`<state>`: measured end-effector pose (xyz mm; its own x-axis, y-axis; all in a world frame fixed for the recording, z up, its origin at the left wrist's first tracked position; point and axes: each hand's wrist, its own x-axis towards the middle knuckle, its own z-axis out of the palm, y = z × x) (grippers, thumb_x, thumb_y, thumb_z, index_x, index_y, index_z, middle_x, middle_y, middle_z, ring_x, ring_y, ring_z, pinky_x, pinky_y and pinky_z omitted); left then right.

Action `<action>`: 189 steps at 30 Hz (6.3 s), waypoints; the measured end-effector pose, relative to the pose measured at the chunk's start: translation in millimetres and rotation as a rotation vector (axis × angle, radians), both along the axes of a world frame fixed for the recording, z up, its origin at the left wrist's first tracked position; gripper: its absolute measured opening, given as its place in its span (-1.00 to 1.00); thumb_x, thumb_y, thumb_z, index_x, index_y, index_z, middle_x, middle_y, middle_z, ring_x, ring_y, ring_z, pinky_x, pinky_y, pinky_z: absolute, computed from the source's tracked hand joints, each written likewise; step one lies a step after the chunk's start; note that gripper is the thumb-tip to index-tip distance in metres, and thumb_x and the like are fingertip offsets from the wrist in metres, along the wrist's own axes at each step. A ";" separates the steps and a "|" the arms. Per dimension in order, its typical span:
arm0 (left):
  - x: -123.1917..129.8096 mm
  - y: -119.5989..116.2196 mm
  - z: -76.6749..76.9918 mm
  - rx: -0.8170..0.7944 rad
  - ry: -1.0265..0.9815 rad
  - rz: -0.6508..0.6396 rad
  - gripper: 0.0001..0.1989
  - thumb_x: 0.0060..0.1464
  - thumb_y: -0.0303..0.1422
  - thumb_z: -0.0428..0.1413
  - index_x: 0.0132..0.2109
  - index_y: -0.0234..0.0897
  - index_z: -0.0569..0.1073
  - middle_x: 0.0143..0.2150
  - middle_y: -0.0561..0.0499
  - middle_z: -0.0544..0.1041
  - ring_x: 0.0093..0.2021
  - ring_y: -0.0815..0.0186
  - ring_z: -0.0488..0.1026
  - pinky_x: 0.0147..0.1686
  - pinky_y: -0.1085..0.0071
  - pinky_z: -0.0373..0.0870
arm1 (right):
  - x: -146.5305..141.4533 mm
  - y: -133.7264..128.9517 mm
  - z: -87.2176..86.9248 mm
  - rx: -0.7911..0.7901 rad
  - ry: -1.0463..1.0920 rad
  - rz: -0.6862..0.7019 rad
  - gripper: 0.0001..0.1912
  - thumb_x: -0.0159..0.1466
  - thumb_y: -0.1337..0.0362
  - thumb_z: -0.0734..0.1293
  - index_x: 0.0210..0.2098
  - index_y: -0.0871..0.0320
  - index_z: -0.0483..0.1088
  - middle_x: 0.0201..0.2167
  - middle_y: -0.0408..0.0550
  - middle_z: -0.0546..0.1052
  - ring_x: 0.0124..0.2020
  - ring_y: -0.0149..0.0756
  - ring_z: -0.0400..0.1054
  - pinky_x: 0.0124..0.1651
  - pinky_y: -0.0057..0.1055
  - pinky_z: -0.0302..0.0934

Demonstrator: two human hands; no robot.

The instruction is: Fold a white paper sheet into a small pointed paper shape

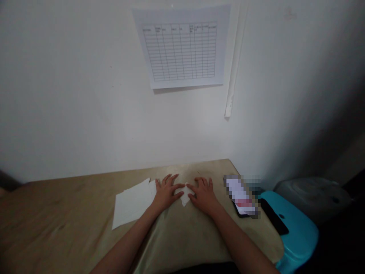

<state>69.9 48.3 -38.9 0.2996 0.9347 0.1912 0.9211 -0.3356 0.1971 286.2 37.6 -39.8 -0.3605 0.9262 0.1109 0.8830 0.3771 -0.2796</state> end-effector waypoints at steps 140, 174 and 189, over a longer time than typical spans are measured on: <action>5.9 -13.0 12.1 -0.134 -0.227 -0.048 -0.82 0.20 -0.15 0.14 -0.09 0.08 0.59 0.11 0.04 0.54 0.25 0.05 0.25 0.24 -0.42 -0.31 | 18.4 18.4 -11.0 0.130 0.302 -0.029 -0.84 0.33 0.19 0.31 -0.24 0.01 0.56 -0.08 -0.07 0.51 0.07 -0.16 0.27 0.26 -0.10 -0.04; 12.5 -13.1 6.5 -0.181 -0.245 -0.124 -0.79 0.01 -0.13 0.30 -0.16 0.10 0.62 0.00 0.02 0.52 0.22 -0.01 0.25 0.26 -0.42 -0.33 | -3.6 15.8 -11.6 0.230 0.085 -0.067 -0.80 0.41 0.27 0.16 -0.20 0.07 0.42 -0.13 -0.05 0.54 0.03 -0.14 0.34 0.36 0.33 -0.43; 14.9 -12.7 2.1 -0.162 -0.286 -0.105 -0.87 0.08 -0.13 0.25 -0.25 0.00 0.62 -0.03 0.04 0.51 0.19 0.05 0.27 0.29 -0.36 -0.32 | -13.7 11.5 -10.4 0.307 0.032 -0.089 -0.79 0.41 0.31 0.18 -0.23 0.06 0.45 -0.16 -0.09 0.55 0.05 -0.18 0.33 0.36 0.35 -0.61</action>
<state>84.8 35.6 -36.9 0.3518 0.9266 0.1333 0.7828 -0.3692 0.5010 272.5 49.1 -50.2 -0.2715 0.8754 0.3999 0.9088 0.3700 -0.1930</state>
